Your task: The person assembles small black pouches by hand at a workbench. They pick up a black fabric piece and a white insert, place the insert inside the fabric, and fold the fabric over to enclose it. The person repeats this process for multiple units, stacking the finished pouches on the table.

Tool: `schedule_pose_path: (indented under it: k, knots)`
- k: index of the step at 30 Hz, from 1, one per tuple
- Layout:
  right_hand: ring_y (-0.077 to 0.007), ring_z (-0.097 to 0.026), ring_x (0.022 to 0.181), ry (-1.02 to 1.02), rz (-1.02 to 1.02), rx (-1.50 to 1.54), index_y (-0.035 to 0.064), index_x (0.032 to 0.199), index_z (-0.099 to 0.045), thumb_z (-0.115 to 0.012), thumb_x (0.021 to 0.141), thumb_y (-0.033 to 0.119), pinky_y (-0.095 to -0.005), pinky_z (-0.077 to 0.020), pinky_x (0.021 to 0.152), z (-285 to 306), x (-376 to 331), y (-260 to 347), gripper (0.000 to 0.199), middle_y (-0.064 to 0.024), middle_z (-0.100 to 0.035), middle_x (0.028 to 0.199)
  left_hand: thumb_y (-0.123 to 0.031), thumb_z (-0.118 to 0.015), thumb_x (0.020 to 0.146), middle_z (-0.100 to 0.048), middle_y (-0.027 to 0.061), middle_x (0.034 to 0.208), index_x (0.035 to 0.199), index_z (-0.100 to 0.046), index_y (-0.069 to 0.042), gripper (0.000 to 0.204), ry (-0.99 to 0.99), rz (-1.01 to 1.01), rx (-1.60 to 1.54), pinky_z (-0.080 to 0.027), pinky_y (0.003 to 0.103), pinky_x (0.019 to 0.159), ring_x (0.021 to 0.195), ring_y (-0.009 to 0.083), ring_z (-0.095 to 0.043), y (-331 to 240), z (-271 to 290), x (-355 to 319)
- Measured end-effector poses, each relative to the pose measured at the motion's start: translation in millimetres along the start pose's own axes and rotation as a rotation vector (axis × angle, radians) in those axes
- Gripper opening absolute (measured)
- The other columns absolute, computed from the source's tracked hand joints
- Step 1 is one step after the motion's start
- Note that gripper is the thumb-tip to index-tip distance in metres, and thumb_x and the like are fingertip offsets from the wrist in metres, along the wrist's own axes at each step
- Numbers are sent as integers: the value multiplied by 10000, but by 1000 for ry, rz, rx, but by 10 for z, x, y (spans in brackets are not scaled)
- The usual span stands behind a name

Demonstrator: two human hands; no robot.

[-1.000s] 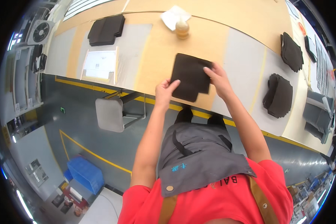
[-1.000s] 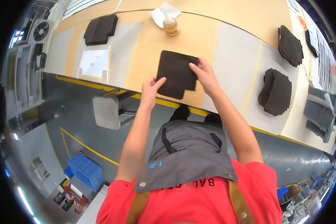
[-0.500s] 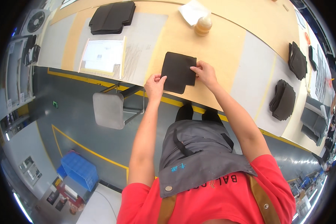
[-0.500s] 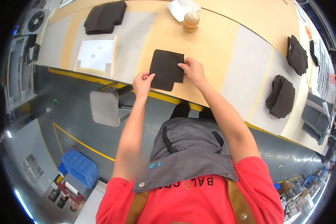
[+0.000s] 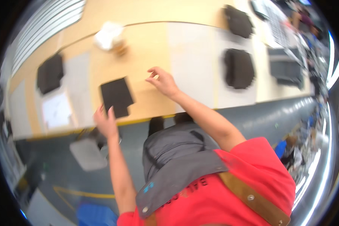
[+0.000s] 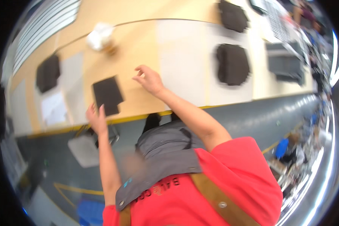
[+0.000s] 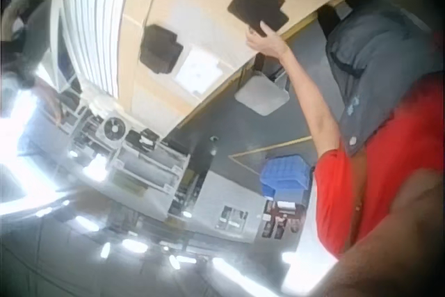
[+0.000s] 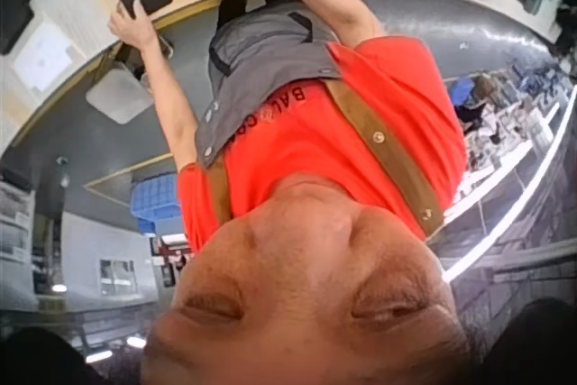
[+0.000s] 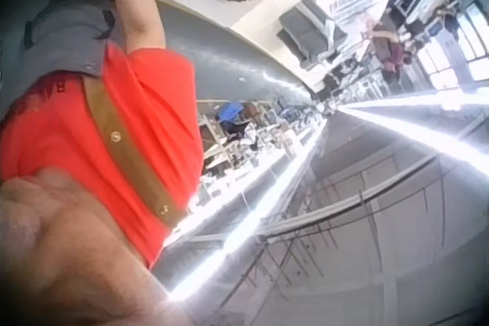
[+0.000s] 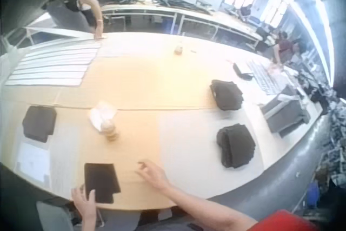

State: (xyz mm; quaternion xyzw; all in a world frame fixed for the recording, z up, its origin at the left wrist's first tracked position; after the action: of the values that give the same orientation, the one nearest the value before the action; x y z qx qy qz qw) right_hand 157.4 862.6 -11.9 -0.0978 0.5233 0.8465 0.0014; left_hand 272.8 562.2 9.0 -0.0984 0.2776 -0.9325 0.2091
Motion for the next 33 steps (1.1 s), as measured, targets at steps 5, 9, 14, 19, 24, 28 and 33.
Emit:
schedule_pose_path:
  k: [5,9,14,19,24,28,33]
  knots:
    - [-193,-670,855,-361,-90,-136,65,1146,-657,-761,867,200,-342,-535,774,2048,-345,-625,326,-76,-679,1021,-114,-722,892,-629,141,1177,1207,-650,-43,331,139,-169,-91,-463,425,961,1107,320,-583,-531,-381,-273]
    - [-220,-666,818,-598,-165,-412,66,1132,-665,-745,864,145,-354,-540,782,3511,-659,-1110,291,-106,-668,1028,-95,-711,889,-596,157,1164,1151,-655,-41,274,333,-261,-147,-447,436,985,1140,350,-549,-1105,-795,-640]
    - [-320,-639,1000,-465,-54,-589,79,1128,-662,-785,816,136,-416,-522,884,4326,-466,-1628,341,-114,-674,1108,-63,-721,868,-604,148,1151,1100,-680,-56,236,476,-364,-248,-456,427,976,1125,337,-557,-1801,-1127,-1041]
    - [-266,-580,1089,-70,-282,-737,178,1116,-672,-791,819,230,-426,-436,976,4355,-164,-1636,325,-53,-662,1040,-64,-726,861,-609,141,1151,1080,-695,-64,221,541,-374,-270,-467,426,958,1123,332,-562,-2182,-1332,-1332]
    - [-254,-569,1074,-49,-158,-875,190,1058,-657,-786,819,254,-417,-421,965,4452,-102,-1700,279,-51,-650,997,-67,-724,859,-614,142,1162,1075,-703,-69,218,570,-369,-288,-472,421,955,1123,333,-569,-2510,-1486,-1522]
    - [-292,-605,1024,12,-46,-672,135,1081,-653,-760,842,178,-404,-466,922,4360,-194,-1422,265,-97,-654,1003,-79,-718,860,-621,145,1156,1085,-694,-65,227,539,-380,-321,-473,422,962,1123,339,-573,-2683,-1512,-1602]
    - [-289,-631,855,-6,237,-470,13,1010,-658,-667,860,-52,-345,-509,769,3770,-870,154,163,-114,-612,961,-151,-726,889,-619,136,1230,1230,-667,-86,352,729,-191,-555,-523,379,916,1144,288,-588,-2721,-1675,-1566]
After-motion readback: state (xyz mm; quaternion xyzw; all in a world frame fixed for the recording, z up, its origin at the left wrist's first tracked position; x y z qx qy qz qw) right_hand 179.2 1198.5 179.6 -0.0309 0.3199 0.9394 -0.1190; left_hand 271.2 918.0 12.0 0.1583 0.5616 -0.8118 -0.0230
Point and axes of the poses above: each hand's wrist, its own x-axis towards the middle knuckle, its own z-axis out of the back of the hand, y = z × x, the point moved 7 cm from there along x, towards the middle knuckle
